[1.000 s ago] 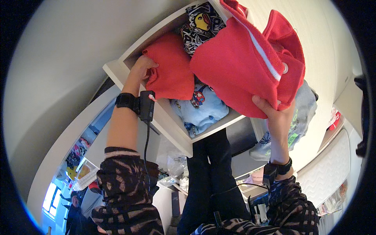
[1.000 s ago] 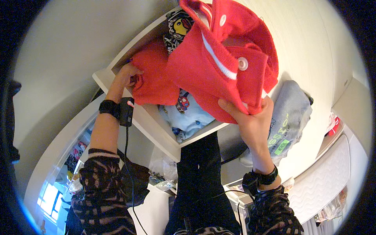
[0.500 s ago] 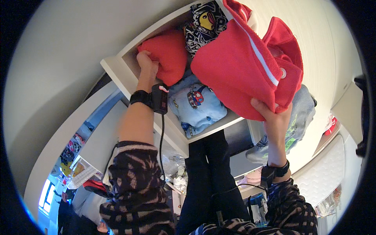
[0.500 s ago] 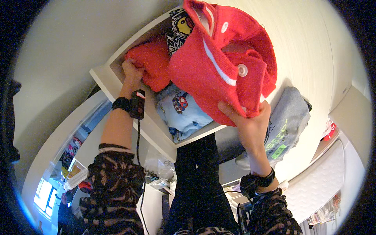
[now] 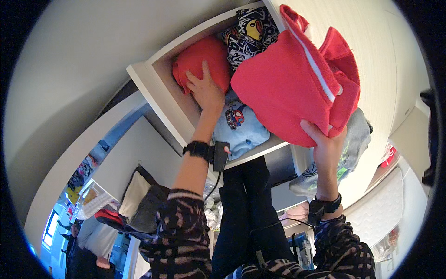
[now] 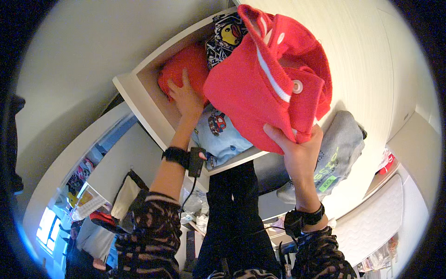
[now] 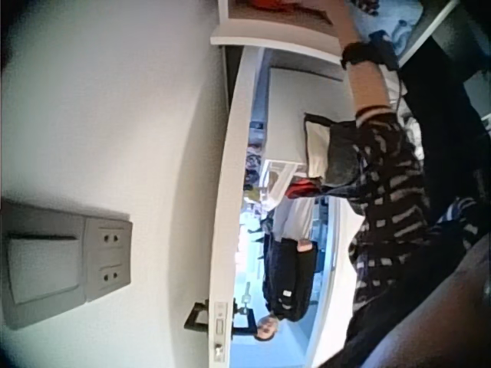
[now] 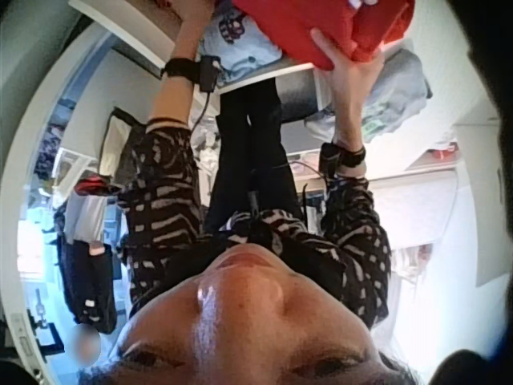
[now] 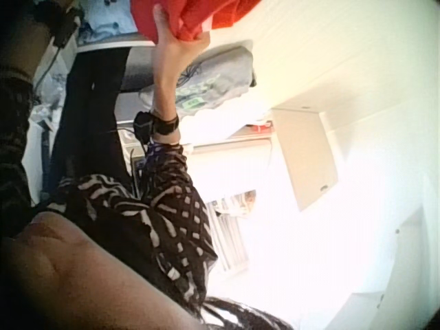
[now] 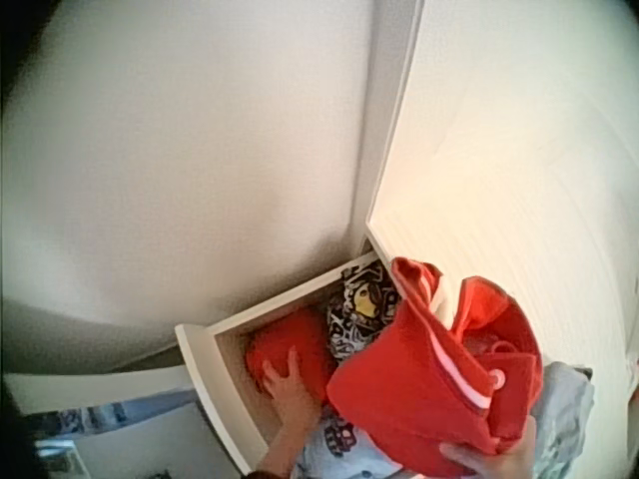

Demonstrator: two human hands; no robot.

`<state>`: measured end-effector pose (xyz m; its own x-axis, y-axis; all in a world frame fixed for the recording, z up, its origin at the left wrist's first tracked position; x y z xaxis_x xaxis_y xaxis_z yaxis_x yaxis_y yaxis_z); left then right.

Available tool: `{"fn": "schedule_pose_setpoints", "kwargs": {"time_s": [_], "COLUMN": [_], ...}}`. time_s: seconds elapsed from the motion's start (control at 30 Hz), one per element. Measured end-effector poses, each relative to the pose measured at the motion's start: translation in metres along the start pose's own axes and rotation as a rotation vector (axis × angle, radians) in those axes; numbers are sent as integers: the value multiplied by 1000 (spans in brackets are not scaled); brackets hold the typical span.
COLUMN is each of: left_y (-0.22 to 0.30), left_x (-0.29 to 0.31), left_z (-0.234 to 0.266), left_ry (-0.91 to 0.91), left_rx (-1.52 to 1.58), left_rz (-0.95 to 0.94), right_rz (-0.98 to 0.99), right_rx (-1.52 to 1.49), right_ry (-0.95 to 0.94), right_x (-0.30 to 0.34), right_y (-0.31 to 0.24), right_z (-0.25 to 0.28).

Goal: The person folds several pieces of children's clothing, including a blue patterned jacket and pants, and places them into drawers. They also handle a red garment and a grey item, folding and stacking them in the same storage unit.

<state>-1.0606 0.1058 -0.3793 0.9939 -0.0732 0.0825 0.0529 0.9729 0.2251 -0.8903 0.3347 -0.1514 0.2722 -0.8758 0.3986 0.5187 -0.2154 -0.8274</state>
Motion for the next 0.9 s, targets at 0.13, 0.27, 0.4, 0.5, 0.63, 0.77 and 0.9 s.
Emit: {"fn": "schedule_pose_setpoints", "kwargs": {"time_s": [0.13,0.27,0.4,0.5,0.63,0.77,0.9], "left_y": [-6,-45,-47,-28,-43,-57,-62], "left_x": [2,18,48,86,134,120,89], "left_z": [-79,-115,-45,14,11,-5,22], "left_ry": [-517,-895,-570,-462,-398,-118,175], "left_rx": [124,903,1432,1756,1818,1808,1094], "left_rz": [-39,706,900,840,1393,1278,772], "right_rz": [31,70,143,-41,-378,114,923], "right_rx": [-17,216,231,184,259,487,438], "right_ry": [-19,-247,-527,-767,-975,-935,-259], "right_x": [-1,4,13,9,-7,-45,-44], "right_y": [1,6,0,31,102,119,51], "right_z": [-5,-34,-83,-147,-234,-303,-285]}}
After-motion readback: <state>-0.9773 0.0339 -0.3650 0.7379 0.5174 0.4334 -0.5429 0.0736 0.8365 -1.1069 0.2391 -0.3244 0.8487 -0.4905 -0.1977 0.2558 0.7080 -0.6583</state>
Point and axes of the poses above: each hand's wrist, its own x-axis away from the middle knuckle, its own z-axis out of the back of the hand, y = z × x, the point moved 10 cm from there along -x, towards the middle knuckle, and after that the axes turned 15 degrees about y, right-handed, at the moved point
